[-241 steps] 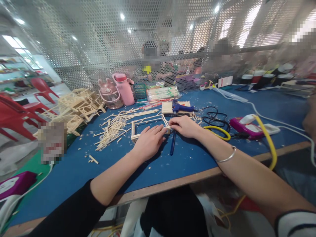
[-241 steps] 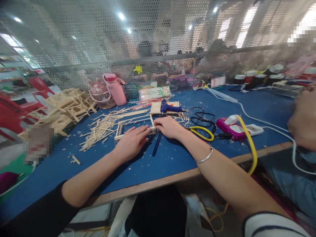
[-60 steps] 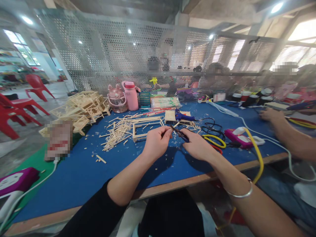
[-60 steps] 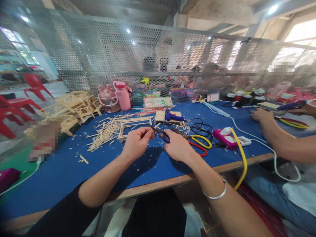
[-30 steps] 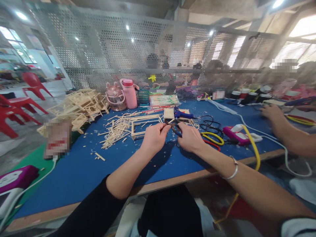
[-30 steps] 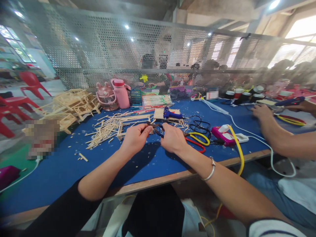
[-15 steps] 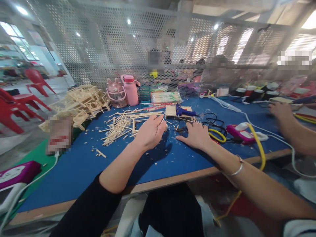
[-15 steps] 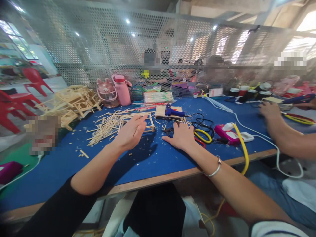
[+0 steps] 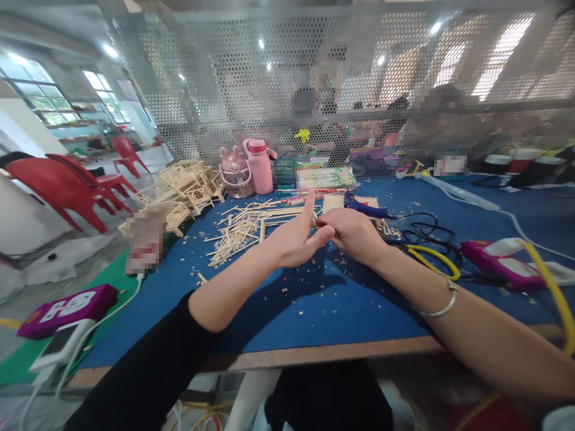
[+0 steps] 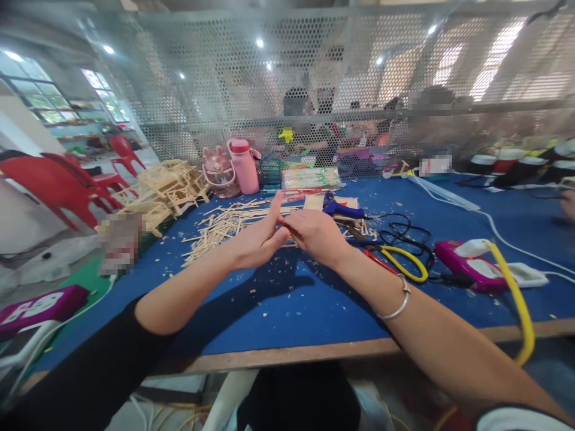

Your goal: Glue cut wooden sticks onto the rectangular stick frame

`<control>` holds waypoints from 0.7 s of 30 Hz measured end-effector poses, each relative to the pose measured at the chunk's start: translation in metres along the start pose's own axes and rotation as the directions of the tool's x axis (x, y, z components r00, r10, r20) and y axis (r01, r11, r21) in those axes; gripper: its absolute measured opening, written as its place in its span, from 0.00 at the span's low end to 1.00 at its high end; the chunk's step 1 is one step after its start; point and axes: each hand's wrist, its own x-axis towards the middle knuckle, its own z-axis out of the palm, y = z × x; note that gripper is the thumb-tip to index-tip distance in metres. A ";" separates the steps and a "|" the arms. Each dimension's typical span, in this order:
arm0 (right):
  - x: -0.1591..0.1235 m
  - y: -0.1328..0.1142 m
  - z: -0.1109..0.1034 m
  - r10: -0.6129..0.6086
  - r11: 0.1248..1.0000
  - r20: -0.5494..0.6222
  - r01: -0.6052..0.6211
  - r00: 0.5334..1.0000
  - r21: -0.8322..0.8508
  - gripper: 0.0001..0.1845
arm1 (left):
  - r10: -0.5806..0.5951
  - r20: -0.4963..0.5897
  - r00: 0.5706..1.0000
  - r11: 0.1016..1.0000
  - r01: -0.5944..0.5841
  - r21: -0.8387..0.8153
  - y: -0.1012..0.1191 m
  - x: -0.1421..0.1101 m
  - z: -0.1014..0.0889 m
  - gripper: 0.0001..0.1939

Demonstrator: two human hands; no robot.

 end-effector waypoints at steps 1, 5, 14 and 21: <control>-0.001 0.002 0.000 -0.008 1.000 -0.001 0.008 1.000 0.001 0.15 | 0.015 0.002 1.000 1.000 -0.015 -0.019 0.001 0.001 0.001 0.43; -0.006 0.014 0.002 0.129 0.987 -0.008 -0.128 0.992 0.098 0.11 | 0.079 -0.203 0.976 0.997 -0.082 -0.007 -0.002 0.001 -0.007 0.37; -0.022 0.038 0.026 0.431 0.833 0.093 -0.436 0.897 0.342 0.11 | -0.572 -0.411 0.709 0.820 0.486 -0.302 -0.105 -0.055 -0.042 0.17; -0.024 0.042 0.032 0.465 0.814 0.126 -0.479 0.876 0.327 0.11 | -0.628 -0.198 0.753 0.741 0.500 -0.449 -0.102 -0.066 -0.029 0.17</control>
